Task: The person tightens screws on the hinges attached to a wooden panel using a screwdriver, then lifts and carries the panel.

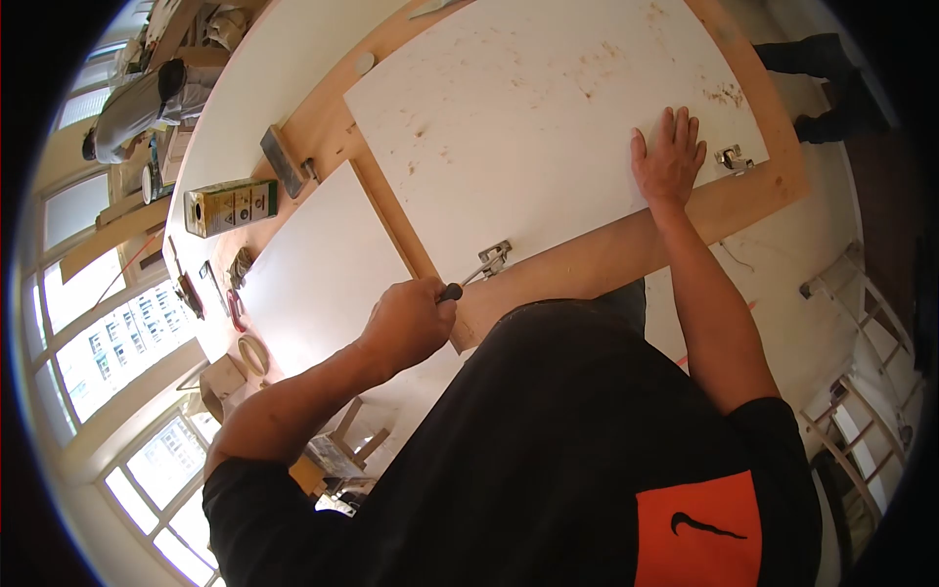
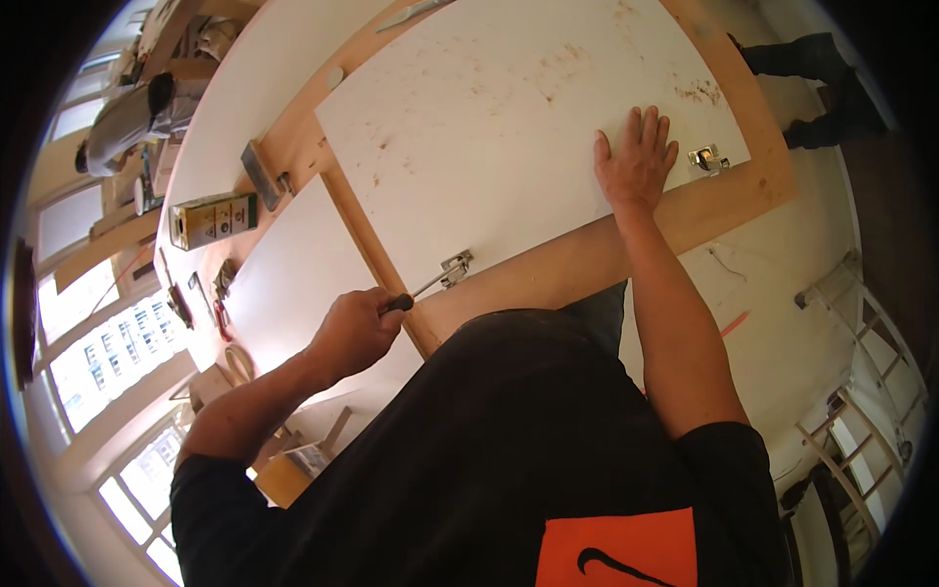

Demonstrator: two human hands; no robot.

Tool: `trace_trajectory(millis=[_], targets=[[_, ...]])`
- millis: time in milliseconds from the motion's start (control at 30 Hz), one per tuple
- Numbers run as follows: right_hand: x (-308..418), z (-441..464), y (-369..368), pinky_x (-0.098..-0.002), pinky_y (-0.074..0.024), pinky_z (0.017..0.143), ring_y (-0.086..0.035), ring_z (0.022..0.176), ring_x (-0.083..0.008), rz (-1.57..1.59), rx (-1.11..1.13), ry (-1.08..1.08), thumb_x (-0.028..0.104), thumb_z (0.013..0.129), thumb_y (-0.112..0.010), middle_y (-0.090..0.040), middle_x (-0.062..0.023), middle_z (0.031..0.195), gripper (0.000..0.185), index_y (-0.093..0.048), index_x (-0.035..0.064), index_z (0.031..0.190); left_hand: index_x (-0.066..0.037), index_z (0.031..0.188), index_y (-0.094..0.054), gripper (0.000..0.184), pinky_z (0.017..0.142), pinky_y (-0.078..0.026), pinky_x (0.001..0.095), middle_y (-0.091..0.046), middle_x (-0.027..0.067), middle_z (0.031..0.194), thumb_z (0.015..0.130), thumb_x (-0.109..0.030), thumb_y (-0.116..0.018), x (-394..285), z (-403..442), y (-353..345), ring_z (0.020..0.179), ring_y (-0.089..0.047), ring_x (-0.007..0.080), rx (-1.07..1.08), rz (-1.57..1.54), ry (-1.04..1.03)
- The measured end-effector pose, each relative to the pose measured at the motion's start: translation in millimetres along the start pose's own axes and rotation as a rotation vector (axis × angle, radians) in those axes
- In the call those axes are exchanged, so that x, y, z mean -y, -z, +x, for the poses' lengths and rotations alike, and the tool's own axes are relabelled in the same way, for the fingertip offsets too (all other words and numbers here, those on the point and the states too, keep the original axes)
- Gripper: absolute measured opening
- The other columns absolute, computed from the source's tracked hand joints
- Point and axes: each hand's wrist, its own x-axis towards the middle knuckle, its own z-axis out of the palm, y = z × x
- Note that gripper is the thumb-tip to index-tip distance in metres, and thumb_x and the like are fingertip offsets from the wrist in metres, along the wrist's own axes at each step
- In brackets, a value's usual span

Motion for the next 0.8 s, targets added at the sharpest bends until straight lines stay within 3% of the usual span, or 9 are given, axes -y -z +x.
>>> trace_trajectory(millis=[133, 233, 333, 433, 467, 500, 667, 767, 800], targets=[[-0.2, 2.3, -0.2, -0.0581, -0.0266, 0.114, -0.033, 0.145, -0.0345, -0.026, 0.011, 0.003, 0.053, 0.094, -0.054, -0.039, -0.0166, 0.155, 0.069, -0.046, 0.0077, 0.145, 0.006, 0.104, -0.069, 0.031, 0.06, -0.05, 0.0358, -0.063, 0.0135, 0.067, 0.09, -0.021, -0.063, -10.3, 5.5, 8.3, 0.061, -0.061, 0.0201, 0.044, -0.011, 0.061], [-0.8, 2.9, -1.5, -0.0585, -0.0284, 0.113, -0.035, 0.144, -0.035, -0.031, 0.001, 0.006, 0.053, 0.093, -0.055, -0.04, -0.017, 0.154, 0.069, -0.047, 0.0076, 0.144, 0.006, 0.101, -0.07, 0.031, 0.059, -0.049, 0.0375, -0.062, 0.0158, 0.065, 0.089, -0.021, -0.063, -5.6, 12.8, 4.4, 0.059, -0.06, 0.0224, 0.068, -0.253, 0.172], [-0.2, 4.3, -0.9, -0.0583, -0.029, 0.113, -0.035, 0.143, -0.0349, -0.028, 0.005, 0.002, 0.052, 0.093, -0.056, -0.04, -0.0172, 0.154, 0.068, -0.048, 0.0077, 0.144, 0.007, 0.112, -0.066, 0.033, 0.055, -0.049, 0.0393, -0.062, 0.016, 0.067, 0.091, -0.018, -0.06, -13.0, 20.1, 14.8, 0.057, -0.061, 0.0261, 0.089, -0.053, 0.008], [1.1, 4.5, -0.5, -0.0582, -0.0292, 0.113, -0.035, 0.143, -0.0349, -0.018, -0.002, -0.008, 0.052, 0.093, -0.057, -0.04, -0.0172, 0.154, 0.068, -0.048, 0.0072, 0.143, 0.009, 0.126, -0.057, 0.043, 0.053, -0.05, 0.0415, -0.061, 0.0156, 0.072, 0.09, -0.014, -0.057, -13.1, 5.0, 10.2, 0.058, -0.062, 0.0276, 0.135, 0.691, -0.391], [1.6, 4.7, 0.6, -0.0582, -0.0292, 0.113, -0.035, 0.143, -0.0349, -0.014, 0.001, -0.001, 0.052, 0.093, -0.057, -0.04, -0.0172, 0.154, 0.068, -0.048, 0.0071, 0.143, 0.011, 0.125, -0.053, 0.042, 0.057, -0.054, 0.043, -0.064, 0.0145, 0.083, 0.089, -0.011, -0.055, -14.4, -3.9, 12.6, 0.065, -0.068, 0.0302, 0.171, 0.797, -0.493], [1.6, 6.4, 2.1, -0.0581, -0.0293, 0.113, -0.035, 0.143, -0.0348, -0.01, -0.003, 0.001, 0.051, 0.093, -0.057, -0.04, -0.0172, 0.154, 0.068, -0.048, 0.0071, 0.143, 0.011, 0.122, -0.056, 0.039, 0.056, -0.054, 0.043, -0.065, 0.015, 0.083, 0.09, -0.012, -0.055, -9.7, -6.6, 10.6, 0.064, -0.067, 0.0293, 0.158, 0.867, -0.556], [-0.1, 7.5, 5.1, -0.0582, -0.0285, 0.113, -0.034, 0.144, -0.0347, 0.005, 0.015, -0.001, 0.051, 0.093, -0.057, -0.04, -0.0171, 0.154, 0.068, -0.048, 0.0066, 0.143, 0.006, 0.119, -0.061, 0.036, 0.055, -0.053, 0.0425, -0.066, 0.0137, 0.083, 0.089, -0.013, -0.058, -10.6, -7.3, 7.9, 0.066, -0.067, 0.0281, 0.082, 0.899, -0.537], [-1.7, 2.8, 3.9, -0.0585, -0.0279, 0.114, -0.034, 0.144, -0.0349, 0.012, 0.01, 0.0, 0.051, 0.093, -0.057, -0.04, -0.0172, 0.154, 0.068, -0.048, 0.0062, 0.144, 0.001, 0.114, -0.066, 0.028, 0.054, -0.052, 0.0403, -0.067, 0.0118, 0.083, 0.09, -0.014, -0.06, -6.0, -1.6, 9.0, 0.067, -0.065, 0.0229, -0.105, 0.399, -0.487], [-1.4, 2.8, 2.9, -0.0585, -0.0277, 0.114, -0.033, 0.144, -0.035, 0.015, 0.006, -0.002, 0.051, 0.093, -0.057, -0.04, -0.0172, 0.154, 0.068, -0.047, 0.0061, 0.144, -0.001, 0.111, -0.067, 0.026, 0.054, -0.051, 0.0394, -0.067, 0.0111, 0.082, 0.091, -0.016, -0.061, -9.0, 1.3, 10.4, 0.066, -0.063, 0.0208, -0.084, 0.04, -0.159]])
